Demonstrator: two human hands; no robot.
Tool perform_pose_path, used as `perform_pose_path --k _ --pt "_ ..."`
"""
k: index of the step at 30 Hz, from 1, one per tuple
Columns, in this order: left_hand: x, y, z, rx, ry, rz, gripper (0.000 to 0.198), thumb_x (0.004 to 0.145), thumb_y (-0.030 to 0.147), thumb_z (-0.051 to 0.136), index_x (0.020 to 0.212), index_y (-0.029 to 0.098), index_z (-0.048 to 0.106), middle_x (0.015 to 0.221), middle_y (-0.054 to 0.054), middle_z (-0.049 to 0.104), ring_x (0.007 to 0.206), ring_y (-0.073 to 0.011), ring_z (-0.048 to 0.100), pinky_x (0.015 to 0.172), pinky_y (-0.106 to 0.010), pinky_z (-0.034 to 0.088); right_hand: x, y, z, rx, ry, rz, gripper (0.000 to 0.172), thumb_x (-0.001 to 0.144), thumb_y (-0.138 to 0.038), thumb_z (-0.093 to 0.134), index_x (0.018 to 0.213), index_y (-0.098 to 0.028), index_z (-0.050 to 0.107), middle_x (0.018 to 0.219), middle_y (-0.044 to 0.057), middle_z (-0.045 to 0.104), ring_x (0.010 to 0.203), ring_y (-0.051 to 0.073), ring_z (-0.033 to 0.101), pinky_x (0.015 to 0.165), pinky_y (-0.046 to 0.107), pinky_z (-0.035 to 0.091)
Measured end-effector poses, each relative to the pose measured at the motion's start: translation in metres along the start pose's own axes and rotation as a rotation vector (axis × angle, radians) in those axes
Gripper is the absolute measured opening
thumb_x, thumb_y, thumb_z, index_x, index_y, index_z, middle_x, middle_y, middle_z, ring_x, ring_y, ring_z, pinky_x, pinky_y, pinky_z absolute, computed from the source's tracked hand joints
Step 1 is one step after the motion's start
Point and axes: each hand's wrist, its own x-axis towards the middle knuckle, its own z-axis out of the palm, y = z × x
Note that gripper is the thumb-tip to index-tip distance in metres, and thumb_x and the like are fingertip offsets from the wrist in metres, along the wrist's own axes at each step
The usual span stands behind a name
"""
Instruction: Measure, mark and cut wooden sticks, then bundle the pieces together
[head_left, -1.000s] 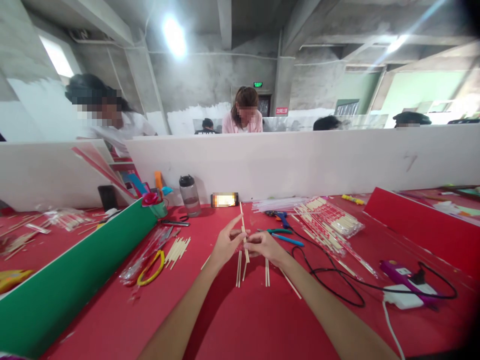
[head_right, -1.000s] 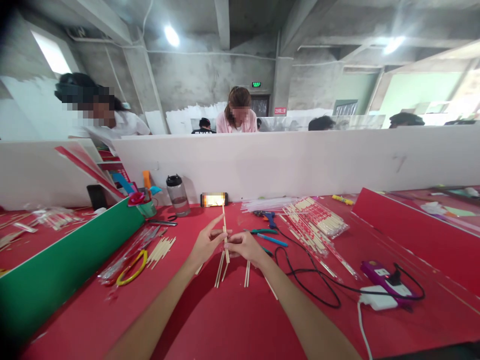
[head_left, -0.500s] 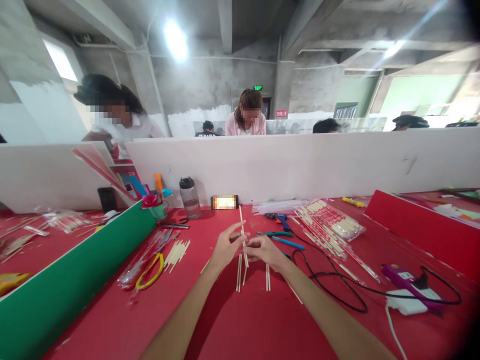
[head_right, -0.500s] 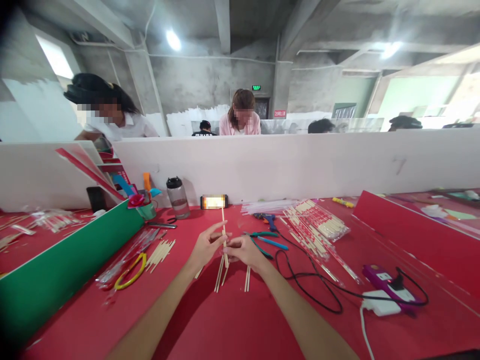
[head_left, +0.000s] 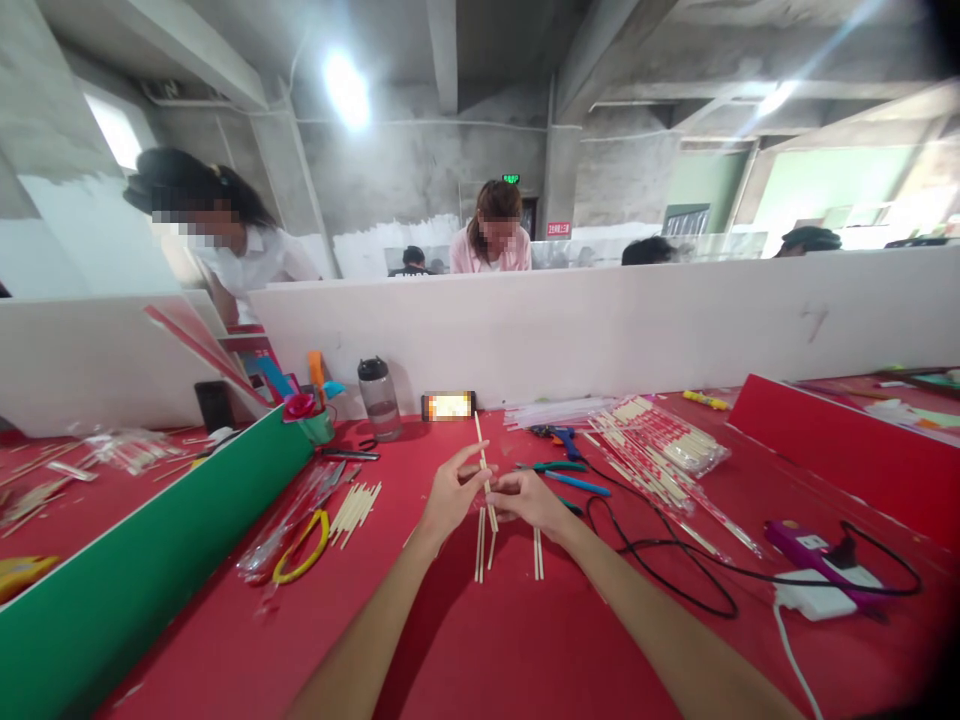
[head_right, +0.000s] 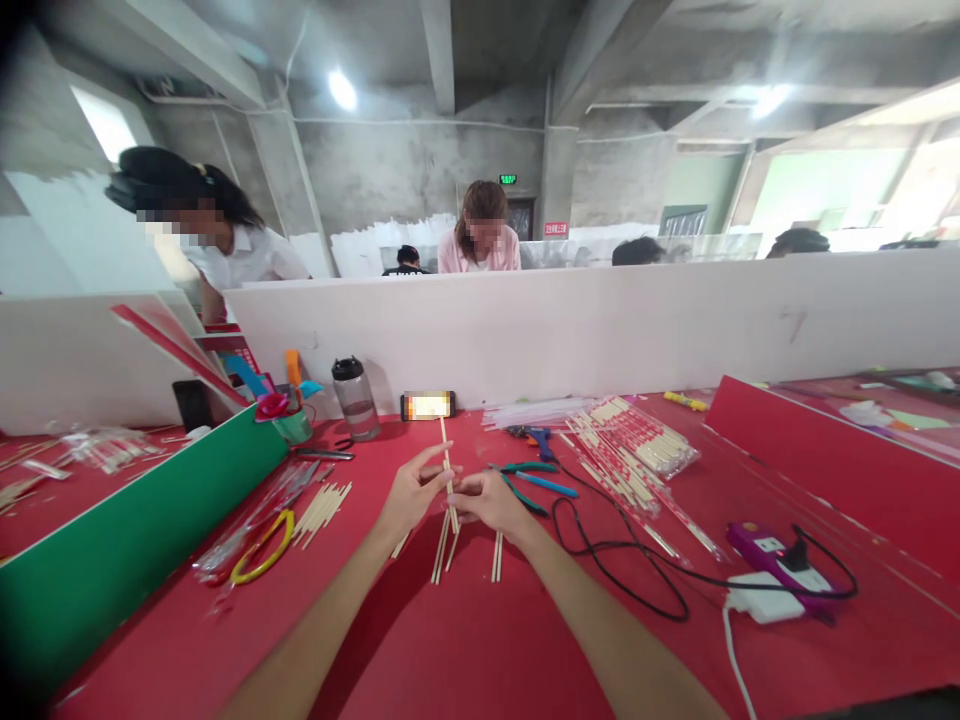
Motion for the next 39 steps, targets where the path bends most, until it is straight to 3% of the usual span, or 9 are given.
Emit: perform_pose_path --k 6,14,28,39 --pt "0.001 -0.003 0.000 -0.061 0.013 -0.026 0.061 0.080 0.038 0.068 0.135 0.020 0.050 0.087 -0.004 0.074 0.083 -0.0207 0.072 0.084 -0.036 0.057 0.000 0.001 0.001 0.005 0.034 -0.032 0.047 0.057 -0.050 0.084 0.079 -0.014 0.062 0.073 0.000 0.064 0.065 0.014 0.062 0.066 0.031 0.056" --pt "0.001 -0.002 -0.001 -0.156 -0.002 -0.047 0.067 0.077 0.039 0.071 0.136 0.018 0.048 0.094 -0.008 0.075 0.084 -0.0211 0.072 0.078 -0.033 0.058 0.008 0.009 0.001 0.027 0.040 -0.118 0.053 0.059 -0.047 0.084 0.084 -0.021 0.045 0.063 -0.006 0.064 0.055 0.014 0.063 0.059 0.030 0.057" --pt "0.001 -0.009 0.001 -0.201 0.040 -0.085 0.069 0.076 0.040 0.074 0.137 0.018 0.048 0.100 -0.012 0.074 0.078 -0.0199 0.072 0.071 -0.032 0.059 0.005 0.010 0.000 -0.026 0.081 -0.136 0.046 0.064 -0.041 0.080 0.088 -0.022 0.046 0.062 -0.006 0.064 0.053 0.013 0.062 0.056 0.028 0.055" --pt "0.002 -0.012 0.002 -0.222 0.053 -0.101 0.071 0.076 0.036 0.075 0.140 0.021 0.046 0.103 -0.012 0.074 0.088 -0.0247 0.072 0.071 -0.034 0.060 0.005 0.014 0.002 -0.089 0.116 -0.215 0.043 0.067 -0.037 0.078 0.094 -0.023 0.049 0.065 -0.005 0.066 0.055 0.015 0.064 0.056 0.028 0.056"
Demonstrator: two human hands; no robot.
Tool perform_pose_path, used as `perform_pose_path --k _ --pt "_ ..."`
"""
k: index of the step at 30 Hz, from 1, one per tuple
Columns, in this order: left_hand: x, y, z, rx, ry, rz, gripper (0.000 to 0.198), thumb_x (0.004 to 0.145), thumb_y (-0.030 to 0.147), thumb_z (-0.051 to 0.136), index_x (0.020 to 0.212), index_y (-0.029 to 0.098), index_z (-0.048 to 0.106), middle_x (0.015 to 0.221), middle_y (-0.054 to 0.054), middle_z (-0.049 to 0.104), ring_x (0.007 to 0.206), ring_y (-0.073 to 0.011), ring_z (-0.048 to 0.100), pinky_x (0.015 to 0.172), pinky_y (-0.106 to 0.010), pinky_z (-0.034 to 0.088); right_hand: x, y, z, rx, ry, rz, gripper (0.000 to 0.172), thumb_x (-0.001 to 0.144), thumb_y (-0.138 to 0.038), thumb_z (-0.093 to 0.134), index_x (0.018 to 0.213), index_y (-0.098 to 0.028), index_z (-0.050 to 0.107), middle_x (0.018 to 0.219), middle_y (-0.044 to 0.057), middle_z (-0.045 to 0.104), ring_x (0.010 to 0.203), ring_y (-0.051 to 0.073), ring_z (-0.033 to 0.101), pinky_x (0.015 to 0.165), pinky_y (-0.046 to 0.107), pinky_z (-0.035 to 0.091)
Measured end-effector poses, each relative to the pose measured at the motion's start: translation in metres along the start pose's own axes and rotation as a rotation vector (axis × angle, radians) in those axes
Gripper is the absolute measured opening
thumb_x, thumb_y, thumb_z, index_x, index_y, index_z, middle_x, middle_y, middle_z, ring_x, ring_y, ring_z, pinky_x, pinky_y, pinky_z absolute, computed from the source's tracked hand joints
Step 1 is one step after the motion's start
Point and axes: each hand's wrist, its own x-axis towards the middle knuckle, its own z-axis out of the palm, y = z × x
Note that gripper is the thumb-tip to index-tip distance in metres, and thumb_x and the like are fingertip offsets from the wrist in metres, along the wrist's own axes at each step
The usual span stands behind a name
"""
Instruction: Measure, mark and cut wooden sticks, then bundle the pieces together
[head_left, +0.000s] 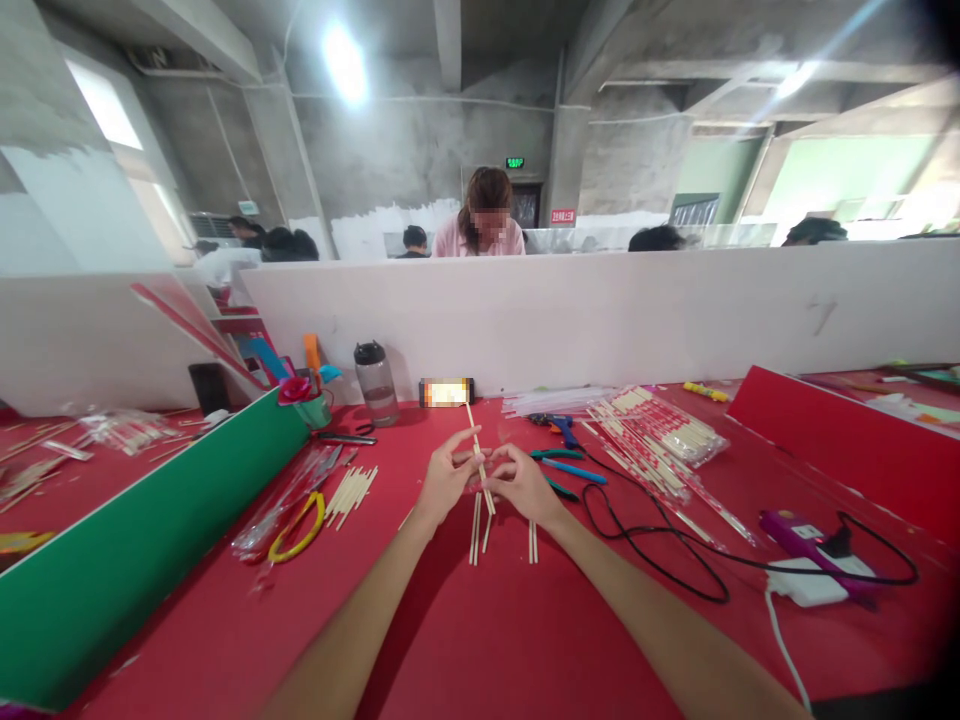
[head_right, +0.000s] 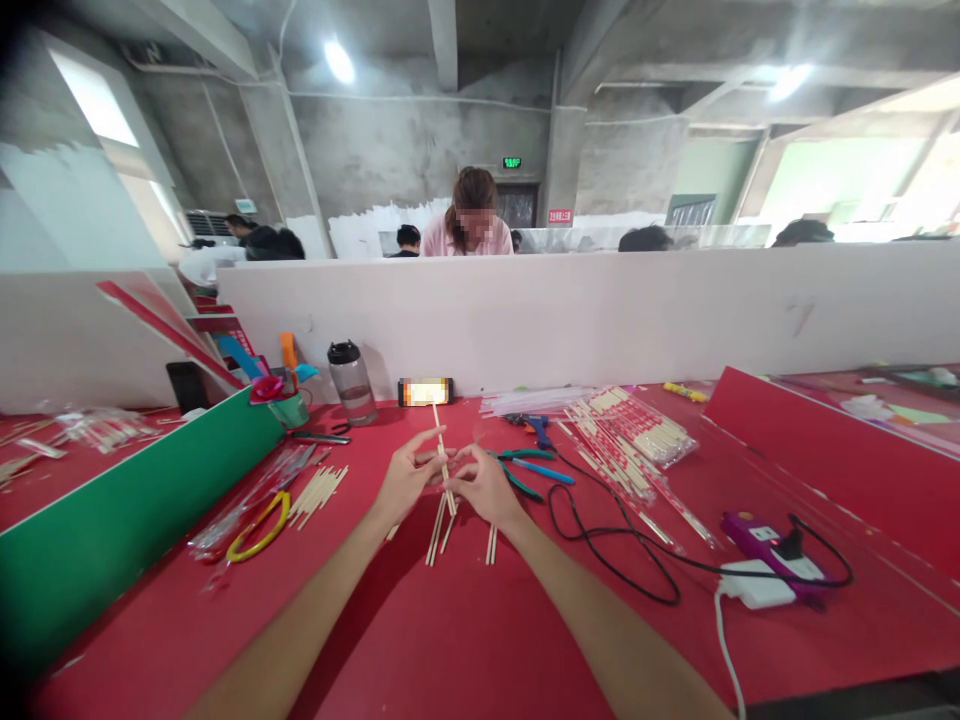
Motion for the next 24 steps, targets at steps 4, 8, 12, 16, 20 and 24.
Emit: perform_pose_path --k 4,8,12,16,20,24 --pt "0.000 0.001 0.001 -0.012 0.007 -0.013 0.073 0.075 0.034 0.075 0.141 0.021 0.045 0.104 -0.012 0.074 0.088 -0.0250 0.073 0.072 -0.035 0.061 0.000 0.000 0.000 0.001 -0.005 -0.008 0.041 0.068 -0.038 0.078 0.095 -0.023 0.050 0.065 -0.005 0.066 0.055 0.015 0.064 0.055 0.027 0.055" --pt "-0.001 0.003 0.002 -0.006 0.011 -0.017 0.071 0.075 0.034 0.075 0.139 0.020 0.047 0.104 -0.012 0.074 0.089 -0.0254 0.072 0.074 -0.036 0.060 0.000 0.001 0.001 0.002 -0.004 -0.019 0.040 0.068 -0.035 0.077 0.095 -0.022 0.050 0.064 -0.005 0.066 0.054 0.015 0.063 0.055 0.026 0.054" --pt "-0.001 0.002 0.001 0.024 -0.006 0.013 0.070 0.076 0.037 0.074 0.138 0.020 0.048 0.103 -0.011 0.074 0.090 -0.0254 0.072 0.076 -0.036 0.060 0.001 0.000 0.000 -0.016 -0.006 -0.014 0.043 0.068 -0.039 0.077 0.095 -0.023 0.049 0.065 -0.005 0.066 0.055 0.015 0.064 0.056 0.028 0.055" --pt "0.000 0.002 0.000 0.063 -0.031 0.016 0.069 0.076 0.040 0.073 0.137 0.020 0.048 0.101 -0.011 0.075 0.090 -0.0251 0.072 0.076 -0.036 0.059 0.000 -0.001 -0.001 -0.024 -0.030 -0.007 0.046 0.067 -0.042 0.078 0.094 -0.023 0.047 0.066 -0.005 0.066 0.056 0.016 0.064 0.057 0.029 0.056" --pt "0.000 0.007 0.000 0.071 -0.015 -0.009 0.071 0.074 0.041 0.075 0.136 0.019 0.049 0.099 -0.011 0.075 0.089 -0.0245 0.072 0.074 -0.034 0.059 -0.001 -0.004 -0.002 -0.072 -0.052 -0.011 0.044 0.069 -0.041 0.077 0.096 -0.024 0.048 0.069 -0.004 0.066 0.059 0.016 0.064 0.058 0.029 0.055" --pt "-0.001 0.013 -0.001 0.060 0.012 -0.024 0.073 0.071 0.042 0.077 0.135 0.019 0.050 0.099 -0.010 0.075 0.089 -0.0238 0.072 0.079 -0.035 0.058 0.006 -0.010 -0.019 -0.184 -0.015 -0.046 0.032 0.080 -0.043 0.066 0.100 -0.023 0.050 0.072 -0.002 0.066 0.058 0.016 0.064 0.056 0.028 0.052"
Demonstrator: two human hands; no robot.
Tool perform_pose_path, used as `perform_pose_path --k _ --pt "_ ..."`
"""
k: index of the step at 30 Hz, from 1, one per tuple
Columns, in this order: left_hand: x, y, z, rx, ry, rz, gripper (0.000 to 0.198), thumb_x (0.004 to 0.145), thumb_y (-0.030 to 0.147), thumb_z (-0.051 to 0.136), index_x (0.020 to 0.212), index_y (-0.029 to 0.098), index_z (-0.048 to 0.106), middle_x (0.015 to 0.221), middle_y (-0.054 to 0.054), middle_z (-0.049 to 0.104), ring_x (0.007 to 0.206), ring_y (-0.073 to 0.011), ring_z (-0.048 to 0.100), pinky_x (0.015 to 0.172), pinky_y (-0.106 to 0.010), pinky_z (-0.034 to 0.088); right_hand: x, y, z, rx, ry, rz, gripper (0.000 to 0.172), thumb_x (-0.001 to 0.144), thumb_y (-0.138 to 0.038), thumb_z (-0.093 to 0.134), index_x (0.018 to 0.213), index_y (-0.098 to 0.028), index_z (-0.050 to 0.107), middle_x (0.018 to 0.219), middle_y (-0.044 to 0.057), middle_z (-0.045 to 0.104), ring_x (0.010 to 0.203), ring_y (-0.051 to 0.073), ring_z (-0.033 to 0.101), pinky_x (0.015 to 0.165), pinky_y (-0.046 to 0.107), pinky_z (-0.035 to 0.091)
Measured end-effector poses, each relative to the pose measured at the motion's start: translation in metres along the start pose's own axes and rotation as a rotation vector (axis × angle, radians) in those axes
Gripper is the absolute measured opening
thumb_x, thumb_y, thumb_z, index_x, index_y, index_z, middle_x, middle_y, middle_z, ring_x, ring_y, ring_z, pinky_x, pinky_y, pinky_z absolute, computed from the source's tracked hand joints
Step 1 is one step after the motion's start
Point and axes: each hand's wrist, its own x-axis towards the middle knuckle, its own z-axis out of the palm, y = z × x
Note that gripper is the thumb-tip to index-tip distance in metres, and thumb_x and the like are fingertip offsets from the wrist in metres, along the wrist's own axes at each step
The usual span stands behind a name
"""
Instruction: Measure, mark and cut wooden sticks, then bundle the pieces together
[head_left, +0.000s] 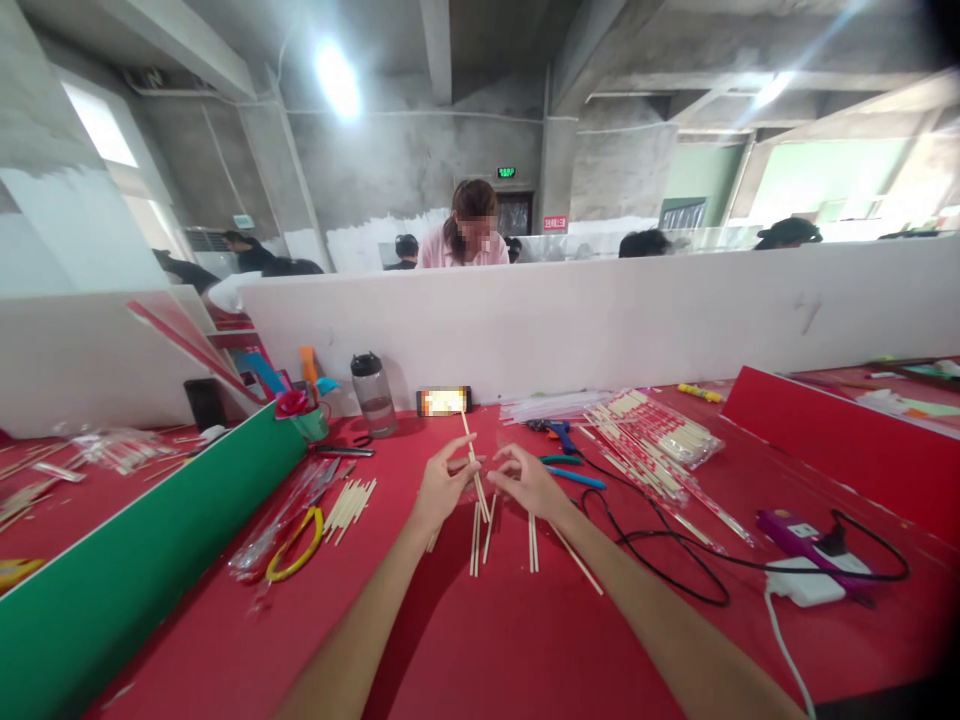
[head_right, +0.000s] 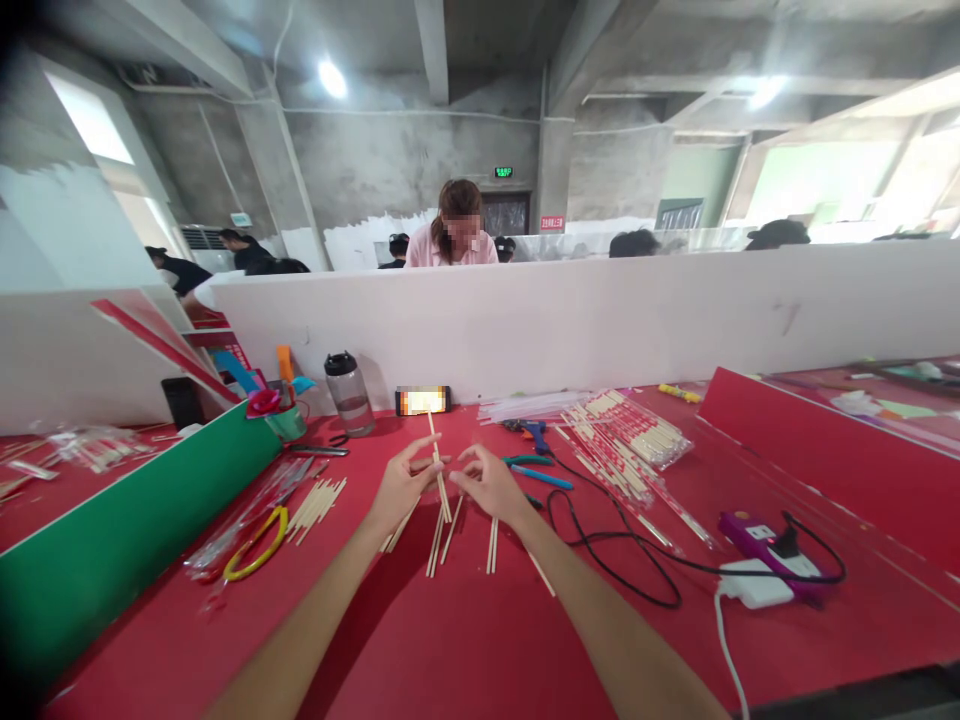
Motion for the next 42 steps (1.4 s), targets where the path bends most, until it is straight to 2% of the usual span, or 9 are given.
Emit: perform_pose_path --k 5,8,13,17,24,33,38,40,42 --pt "0.000 0.001 -0.001 0.011 0.019 -0.021 0.071 0.071 0.039 0.078 0.134 0.020 0.051 0.101 -0.010 0.075 0.088 -0.0227 0.072 0.081 -0.035 0.058 0.011 0.005 -0.055 -0.346 0.206 -0.064 0.022 0.084 -0.036 0.059 0.100 -0.021 0.054 0.083 0.002 0.069 0.075 0.018 0.067 0.074 0.032 0.051" --pt "0.000 -0.001 -0.001 0.028 0.006 -0.021 0.068 0.073 0.037 0.077 0.134 0.021 0.051 0.102 -0.010 0.074 0.088 -0.0222 0.072 0.079 -0.033 0.058 0.011 0.010 -0.081 -0.695 0.184 -0.048 0.030 0.082 -0.035 0.063 0.106 -0.019 0.057 0.101 0.009 0.069 0.092 0.022 0.065 0.085 0.035 0.047" --pt "0.000 -0.002 0.000 -0.005 -0.008 -0.028 0.070 0.073 0.036 0.077 0.136 0.020 0.050 0.109 -0.014 0.072 0.086 -0.0218 0.073 0.079 -0.034 0.058 0.006 0.019 -0.083 -1.092 0.031 0.096 0.063 0.073 -0.055 0.071 0.123 -0.018 0.057 0.122 0.017 0.061 0.115 0.036 0.054 0.094 0.046 0.039" --pt "0.000 -0.003 0.000 -0.015 -0.005 -0.029 0.070 0.072 0.035 0.078 0.134 0.020 0.051 0.118 -0.016 0.068 0.082 -0.0201 0.073 0.077 -0.032 0.059 0.004 0.026 -0.075 -1.193 -0.055 0.139 0.068 0.073 -0.065 0.066 0.122 -0.020 0.058 0.125 0.017 0.059 0.118 0.038 0.050 0.093 0.051 0.037" --pt "0.000 -0.005 -0.001 -0.014 -0.038 -0.012 0.064 0.075 0.034 0.077 0.133 0.022 0.053 0.123 -0.015 0.066 0.082 -0.0193 0.073 0.074 -0.031 0.060 0.005 0.030 -0.075 -1.259 -0.055 0.064 0.041 0.084 -0.047 0.058 0.114 -0.019 0.062 0.117 0.014 0.061 0.112 0.033 0.052 0.091 0.044 0.037" --pt "-0.001 -0.002 -0.001 -0.013 -0.022 -0.014 0.062 0.074 0.032 0.077 0.131 0.024 0.055 0.134 -0.015 0.058 0.080 -0.0182 0.073 0.074 -0.030 0.060 0.008 0.034 -0.070 -1.255 0.024 -0.039 0.034 0.090 -0.042 0.052 0.113 -0.018 0.062 0.110 0.013 0.061 0.107 0.029 0.053 0.094 0.043 0.034" --pt "0.001 -0.004 -0.004 0.033 -0.019 0.014 0.064 0.072 0.034 0.078 0.131 0.024 0.057 0.132 -0.015 0.060 0.086 -0.0222 0.073 0.075 -0.033 0.060 0.011 0.017 -0.073 -0.961 0.183 -0.162 0.039 0.093 -0.039 0.047 0.123 -0.016 0.056 0.118 0.014 0.059 0.113 0.027 0.052 0.100 0.040 0.036" --pt "0.002 -0.004 -0.005 0.072 -0.017 0.048 0.063 0.071 0.035 0.079 0.130 0.024 0.059 0.130 -0.015 0.062 0.097 -0.0261 0.070 0.078 -0.034 0.059 0.009 0.004 -0.076 -0.741 0.178 -0.205 0.040 0.093 -0.040 0.046 0.124 -0.017 0.055 0.120 0.012 0.059 0.113 0.025 0.053 0.100 0.038 0.039" --pt "0.002 -0.003 -0.006 0.120 -0.033 0.080 0.062 0.072 0.037 0.079 0.129 0.024 0.060 0.130 -0.015 0.062 0.105 -0.0282 0.067 0.080 -0.034 0.059 0.004 -0.008 -0.078 -0.513 0.091 -0.158 0.040 0.091 -0.044 0.048 0.120 -0.018 0.058 0.111 0.009 0.063 0.100 0.023 0.060 0.091 0.037 0.046"
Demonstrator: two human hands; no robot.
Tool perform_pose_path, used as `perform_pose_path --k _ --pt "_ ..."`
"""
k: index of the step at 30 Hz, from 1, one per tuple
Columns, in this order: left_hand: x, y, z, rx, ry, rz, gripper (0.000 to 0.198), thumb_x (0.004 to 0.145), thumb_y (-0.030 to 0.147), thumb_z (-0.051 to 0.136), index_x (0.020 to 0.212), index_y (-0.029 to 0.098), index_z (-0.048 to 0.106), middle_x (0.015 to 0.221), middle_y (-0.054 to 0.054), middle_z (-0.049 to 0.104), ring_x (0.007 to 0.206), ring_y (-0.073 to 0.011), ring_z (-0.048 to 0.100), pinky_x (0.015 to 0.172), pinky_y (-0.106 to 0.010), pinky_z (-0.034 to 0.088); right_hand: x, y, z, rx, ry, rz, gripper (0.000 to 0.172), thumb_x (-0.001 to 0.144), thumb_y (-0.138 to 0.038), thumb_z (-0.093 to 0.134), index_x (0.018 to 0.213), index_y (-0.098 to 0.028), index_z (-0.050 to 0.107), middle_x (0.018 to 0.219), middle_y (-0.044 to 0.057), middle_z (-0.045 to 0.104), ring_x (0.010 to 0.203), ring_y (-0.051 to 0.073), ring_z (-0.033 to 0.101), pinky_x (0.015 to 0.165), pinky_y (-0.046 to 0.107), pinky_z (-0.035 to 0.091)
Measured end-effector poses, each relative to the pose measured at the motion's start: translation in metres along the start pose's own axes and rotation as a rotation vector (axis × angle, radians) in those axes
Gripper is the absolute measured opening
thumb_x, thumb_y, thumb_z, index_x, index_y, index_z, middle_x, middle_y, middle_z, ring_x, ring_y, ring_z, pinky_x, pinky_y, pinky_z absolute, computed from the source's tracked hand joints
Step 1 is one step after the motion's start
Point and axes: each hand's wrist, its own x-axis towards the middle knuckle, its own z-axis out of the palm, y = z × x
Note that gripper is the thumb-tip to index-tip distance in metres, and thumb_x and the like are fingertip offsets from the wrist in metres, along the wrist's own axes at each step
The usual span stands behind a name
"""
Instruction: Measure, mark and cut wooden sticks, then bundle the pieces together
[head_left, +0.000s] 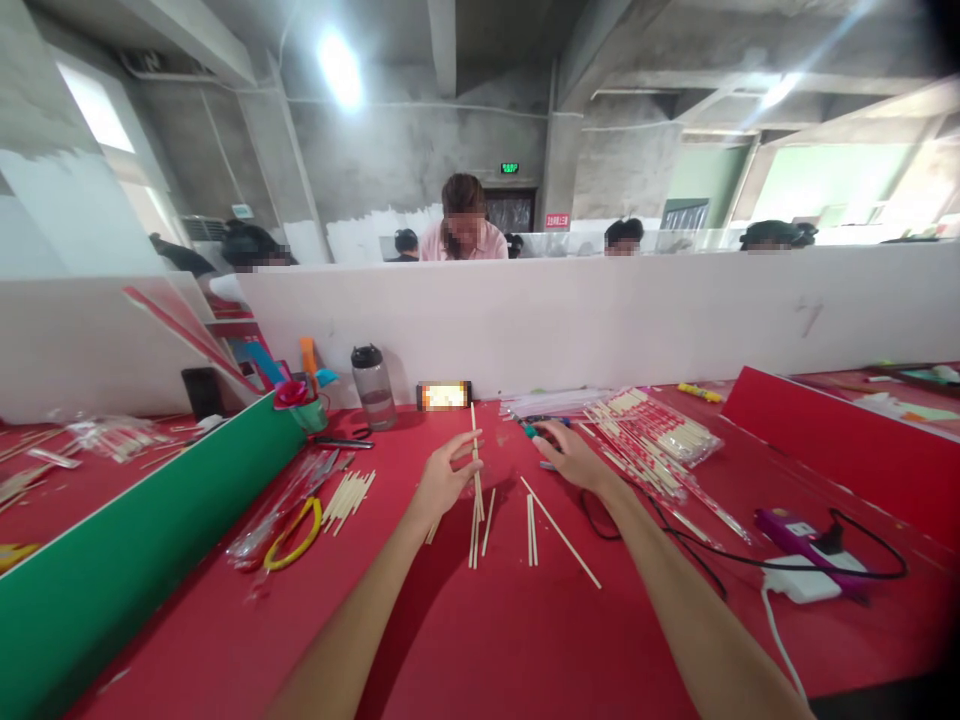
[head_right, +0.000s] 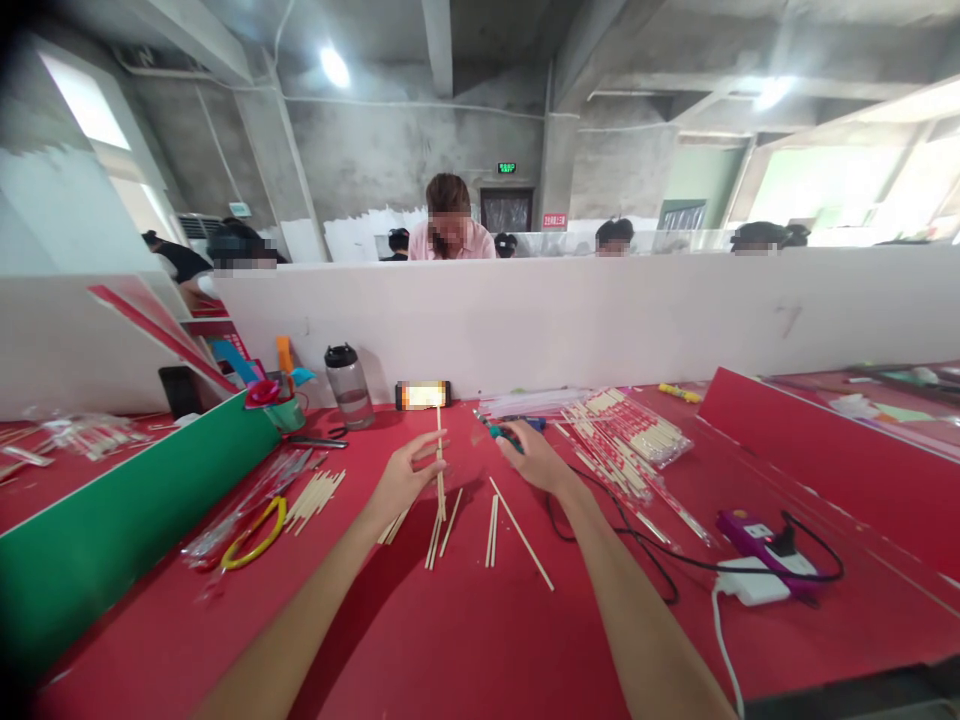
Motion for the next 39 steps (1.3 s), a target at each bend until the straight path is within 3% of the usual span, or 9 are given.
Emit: perform_pose_path --k 4,7,11,17,25,33,39 --pt "-0.001 0.004 -0.002 0.001 -0.071 -0.056 0.064 0.072 0.038 0.078 0.131 0.024 0.058 0.129 -0.014 0.062 0.095 -0.0253 0.070 0.077 -0.035 0.059 -0.009 -0.013 -0.011 0.422 -0.272 0.189 0.049 0.085 -0.056 0.057 0.115 -0.018 0.062 0.082 0.003 0.065 0.068 0.017 0.062 0.065 0.029 0.050" --pt "-0.003 0.008 -0.003 -0.058 -0.132 -0.136 0.063 0.073 0.036 0.078 0.131 0.026 0.056 0.130 -0.014 0.061 0.083 -0.0206 0.072 0.074 -0.035 0.059 -0.014 -0.018 -0.015 0.569 -0.352 0.249 0.050 0.078 -0.056 0.067 0.109 -0.017 0.065 0.085 0.002 0.066 0.071 0.017 0.062 0.067 0.028 0.051" --pt "-0.006 0.013 -0.002 -0.115 -0.178 -0.159 0.062 0.073 0.033 0.079 0.131 0.029 0.056 0.131 -0.012 0.061 0.083 -0.0200 0.072 0.076 -0.035 0.059 -0.016 -0.021 -0.019 0.520 -0.428 0.223 0.044 0.078 -0.051 0.069 0.105 -0.016 0.070 0.095 0.005 0.069 0.087 0.021 0.065 0.080 0.032 0.051" --pt "-0.009 0.017 0.002 -0.124 -0.194 -0.175 0.063 0.074 0.031 0.078 0.133 0.028 0.055 0.119 -0.012 0.067 0.084 -0.0220 0.073 0.075 -0.035 0.060 -0.016 -0.018 -0.016 0.423 -0.433 0.257 0.046 0.072 -0.049 0.073 0.107 -0.019 0.072 0.110 0.007 0.070 0.107 0.029 0.061 0.097 0.042 0.046" --pt "-0.010 0.015 0.005 -0.144 -0.246 -0.209 0.062 0.075 0.031 0.078 0.132 0.028 0.055 0.118 -0.011 0.065 0.083 -0.0203 0.073 0.081 -0.038 0.059 -0.014 -0.025 -0.018 0.378 -0.553 0.173 0.046 0.078 -0.051 0.068 0.109 -0.017 0.072 0.109 0.007 0.071 0.105 0.027 0.062 0.097 0.040 0.046" --pt "-0.010 0.015 0.003 -0.145 -0.263 -0.197 0.061 0.076 0.031 0.078 0.131 0.028 0.055 0.122 -0.012 0.064 0.087 -0.0195 0.072 0.084 -0.040 0.058 -0.015 -0.037 -0.021 0.326 -0.529 0.204 0.048 0.075 -0.053 0.070 0.106 -0.017 0.073 0.109 0.008 0.071 0.106 0.028 0.061 0.095 0.037 0.048" --pt "-0.008 0.011 0.001 -0.120 -0.281 -0.207 0.061 0.075 0.033 0.079 0.131 0.027 0.055 0.126 -0.013 0.062 0.086 -0.0196 0.072 0.084 -0.041 0.058 -0.013 -0.027 -0.017 0.309 -0.569 0.160 0.046 0.078 -0.052 0.068 0.109 -0.017 0.072 0.107 0.007 0.071 0.104 0.027 0.061 0.094 0.036 0.047"
